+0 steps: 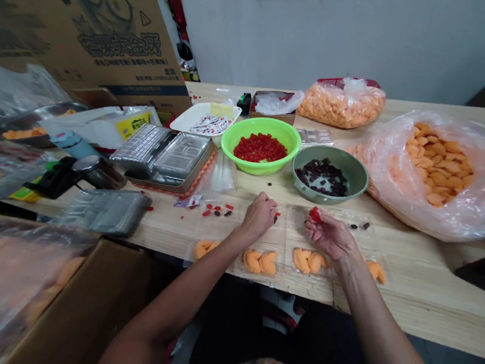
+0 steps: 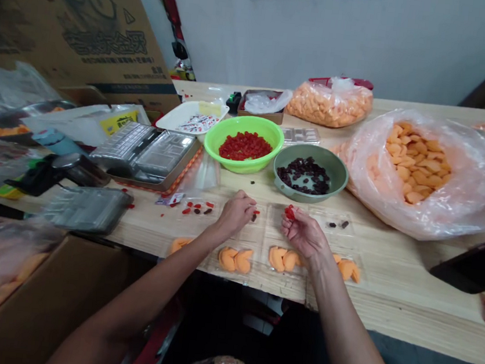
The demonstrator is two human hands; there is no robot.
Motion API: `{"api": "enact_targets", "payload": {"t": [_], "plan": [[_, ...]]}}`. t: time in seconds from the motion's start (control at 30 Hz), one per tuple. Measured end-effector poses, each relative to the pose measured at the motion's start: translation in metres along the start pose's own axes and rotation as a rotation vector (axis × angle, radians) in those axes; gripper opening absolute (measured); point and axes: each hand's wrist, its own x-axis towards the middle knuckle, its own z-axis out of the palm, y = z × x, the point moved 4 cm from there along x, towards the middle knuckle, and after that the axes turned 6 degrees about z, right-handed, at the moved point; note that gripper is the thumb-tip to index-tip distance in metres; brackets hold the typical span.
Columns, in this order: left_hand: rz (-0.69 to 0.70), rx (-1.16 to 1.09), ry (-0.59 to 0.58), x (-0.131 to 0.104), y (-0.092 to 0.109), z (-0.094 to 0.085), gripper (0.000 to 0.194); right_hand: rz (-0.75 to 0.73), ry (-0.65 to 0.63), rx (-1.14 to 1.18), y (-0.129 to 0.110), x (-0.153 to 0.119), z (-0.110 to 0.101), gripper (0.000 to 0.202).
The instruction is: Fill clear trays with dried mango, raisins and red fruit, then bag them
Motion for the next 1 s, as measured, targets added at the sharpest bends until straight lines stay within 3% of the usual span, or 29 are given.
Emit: {"api": "enact_targets", "payload": {"t": [0.07,0.27,0.5,0.6,0.7,0.77,0.87,1.0], "plan": [[-0.036,0.06,0.001,-0.005,0.002,-0.003,0.021,0.025,-0.014,0.025,0.003,-0.002,-0.004,0.019],[-0.08,0.182,-0.212,-0.008,0.007,0.01,0.023,0.045,0.005,0.035,0.008,-0.001,-0.008,0.023],[-0.05,0.001,-0.168,-0.01,0.004,0.004,0.022,0.061,0.044,0.018,0.008,0.004,-0.007,0.022],[-0.069,-0.319,-0.091,-0.004,0.013,0.001,0.02,-0.012,0.043,-0.061,0.008,0.006,0.004,0.023],[-0.092,-0.845,-0.122,0.009,0.036,0.009,0.024,-0.144,0.068,-0.174,0.004,0.007,0.015,0.025],[-0.113,-1.074,-0.137,0.019,0.052,0.013,0.021,-0.2,0.105,-0.228,-0.002,0.006,0.017,0.026],[-0.195,-1.223,-0.101,0.032,0.066,0.015,0.014,-0.224,0.132,-0.194,-0.019,0.001,0.008,0.021],[-0.309,-1.327,-0.114,0.042,0.064,0.019,0.007,-0.22,0.15,-0.071,-0.045,-0.016,-0.019,0.014]]}}
